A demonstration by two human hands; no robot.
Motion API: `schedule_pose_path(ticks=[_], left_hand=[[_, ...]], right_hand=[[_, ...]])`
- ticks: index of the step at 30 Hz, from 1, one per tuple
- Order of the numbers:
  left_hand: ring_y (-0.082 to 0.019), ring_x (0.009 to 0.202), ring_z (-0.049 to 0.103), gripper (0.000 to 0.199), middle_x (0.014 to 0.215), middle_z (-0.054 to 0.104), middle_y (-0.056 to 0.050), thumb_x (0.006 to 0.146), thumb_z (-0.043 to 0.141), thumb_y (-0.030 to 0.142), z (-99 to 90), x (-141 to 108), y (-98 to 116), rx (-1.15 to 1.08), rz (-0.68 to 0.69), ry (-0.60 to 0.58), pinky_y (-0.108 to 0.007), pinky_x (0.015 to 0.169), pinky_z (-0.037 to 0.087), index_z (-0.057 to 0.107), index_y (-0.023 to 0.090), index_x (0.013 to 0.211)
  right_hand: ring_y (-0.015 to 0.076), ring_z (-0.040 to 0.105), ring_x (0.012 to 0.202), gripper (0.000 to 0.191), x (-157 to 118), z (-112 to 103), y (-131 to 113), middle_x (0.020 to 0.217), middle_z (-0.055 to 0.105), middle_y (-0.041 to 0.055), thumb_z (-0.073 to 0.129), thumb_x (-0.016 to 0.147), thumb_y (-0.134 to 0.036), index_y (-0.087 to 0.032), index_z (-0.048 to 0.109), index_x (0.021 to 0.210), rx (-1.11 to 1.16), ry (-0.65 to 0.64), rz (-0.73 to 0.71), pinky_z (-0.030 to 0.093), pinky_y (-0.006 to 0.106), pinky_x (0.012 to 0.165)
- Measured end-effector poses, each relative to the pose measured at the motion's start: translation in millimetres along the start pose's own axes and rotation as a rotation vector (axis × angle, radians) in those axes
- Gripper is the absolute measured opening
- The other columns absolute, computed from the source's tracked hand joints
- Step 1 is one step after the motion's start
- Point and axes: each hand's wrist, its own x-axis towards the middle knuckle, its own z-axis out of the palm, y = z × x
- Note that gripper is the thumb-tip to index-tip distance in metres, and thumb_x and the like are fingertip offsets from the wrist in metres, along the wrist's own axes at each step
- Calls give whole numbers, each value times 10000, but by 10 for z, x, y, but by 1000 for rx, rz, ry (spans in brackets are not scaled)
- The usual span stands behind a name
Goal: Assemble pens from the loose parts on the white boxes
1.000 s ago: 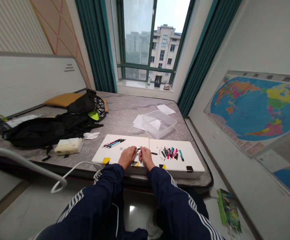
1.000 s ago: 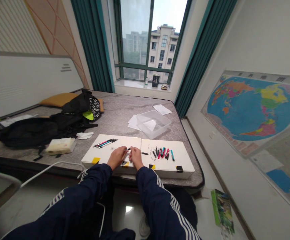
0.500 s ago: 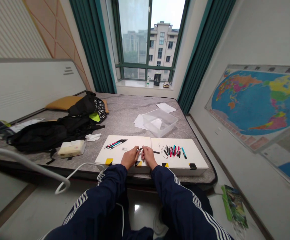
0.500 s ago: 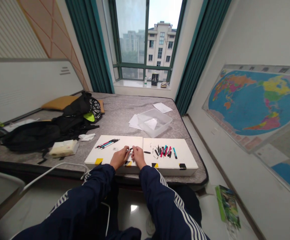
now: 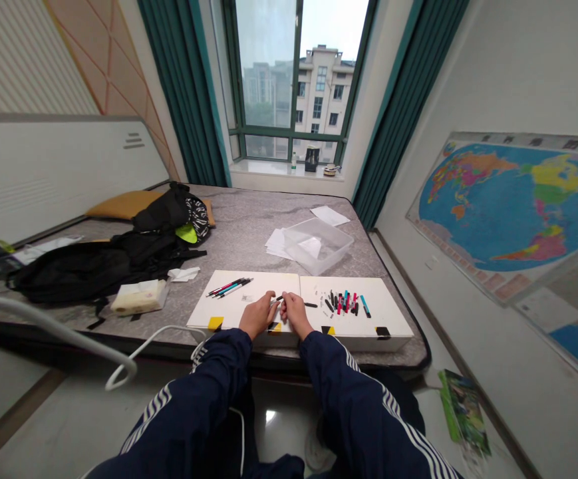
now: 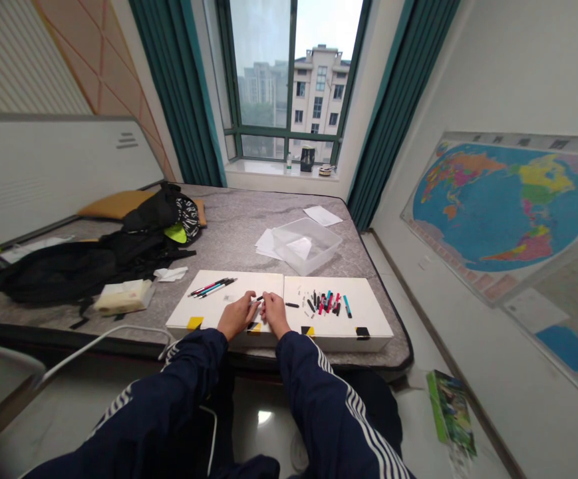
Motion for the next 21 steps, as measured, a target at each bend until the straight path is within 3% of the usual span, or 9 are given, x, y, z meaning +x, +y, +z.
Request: schedule_pose_path(ticks=[4,12,21], left_hand=[[-170,849,632,265,1031,662,-47,980,351,349,-15,9,-4,2,63,28,-253,681,411,519,241,1154],[-196,884,575,319,897,635,-70,990,299,322,-22,52,-18,52,125,86,-299,794,421,597,212,1026],[-174,790,649,314,961,681,-49,974,365,393,25,4,-20,-37,15,7,-249,663,430,490,233,1213]], right_hand=[[79,457,316,396,-3,1,-10,438,496,-44,526,816,-528,-185,474,624,10,7,12,326,177,313],[81,456,314,393,-1,7,-19,450,505,-40,527,811,-532,-189,469,627,11,6,0,312,181,304],[80,446,307,379,6,2,6,444,499,-46,521,811,-519,-191,466,630,22,12,-1,310,178,293]])
